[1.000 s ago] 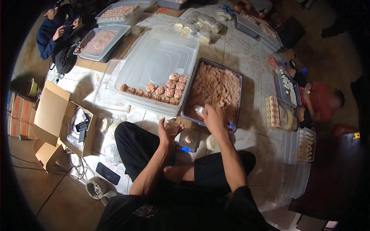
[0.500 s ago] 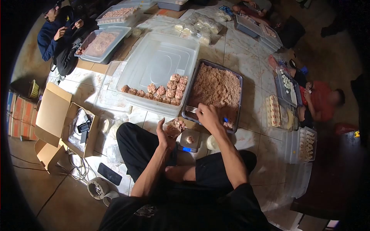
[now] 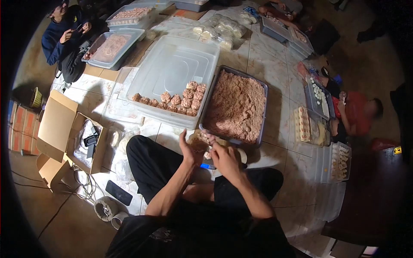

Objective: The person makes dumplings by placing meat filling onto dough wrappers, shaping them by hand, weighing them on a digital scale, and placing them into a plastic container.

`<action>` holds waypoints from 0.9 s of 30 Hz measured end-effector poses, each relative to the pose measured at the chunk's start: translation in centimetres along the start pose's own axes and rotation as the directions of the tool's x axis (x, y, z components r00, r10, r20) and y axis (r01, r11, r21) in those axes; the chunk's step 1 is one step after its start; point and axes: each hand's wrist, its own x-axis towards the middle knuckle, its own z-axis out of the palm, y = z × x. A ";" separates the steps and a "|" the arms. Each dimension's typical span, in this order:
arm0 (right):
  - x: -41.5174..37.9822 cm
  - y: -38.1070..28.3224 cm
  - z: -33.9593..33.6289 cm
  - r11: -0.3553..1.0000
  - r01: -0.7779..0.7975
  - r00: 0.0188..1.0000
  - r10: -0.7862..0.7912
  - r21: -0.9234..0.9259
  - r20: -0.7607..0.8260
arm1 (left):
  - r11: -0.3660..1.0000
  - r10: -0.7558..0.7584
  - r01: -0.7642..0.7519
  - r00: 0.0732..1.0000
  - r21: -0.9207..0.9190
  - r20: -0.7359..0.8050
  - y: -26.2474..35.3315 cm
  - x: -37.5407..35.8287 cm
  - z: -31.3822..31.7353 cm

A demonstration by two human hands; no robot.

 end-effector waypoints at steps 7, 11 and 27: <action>12.8 8.0 4.7 0.968 -0.193 0.981 0.189 -0.163 -0.039 | 0.980 0.123 -0.078 0.961 0.184 -0.246 2.2 -0.3 -0.1; 15.0 8.2 8.5 0.973 -0.055 0.997 0.067 -0.223 0.048 | 0.986 0.085 -0.055 0.979 0.159 -0.188 3.0 -1.2 -0.6; 1.9 -1.4 -2.2 0.976 0.168 0.986 -0.163 0.140 -0.045 | 0.994 -0.018 0.010 0.997 0.107 0.073 1.2 -0.8 0.5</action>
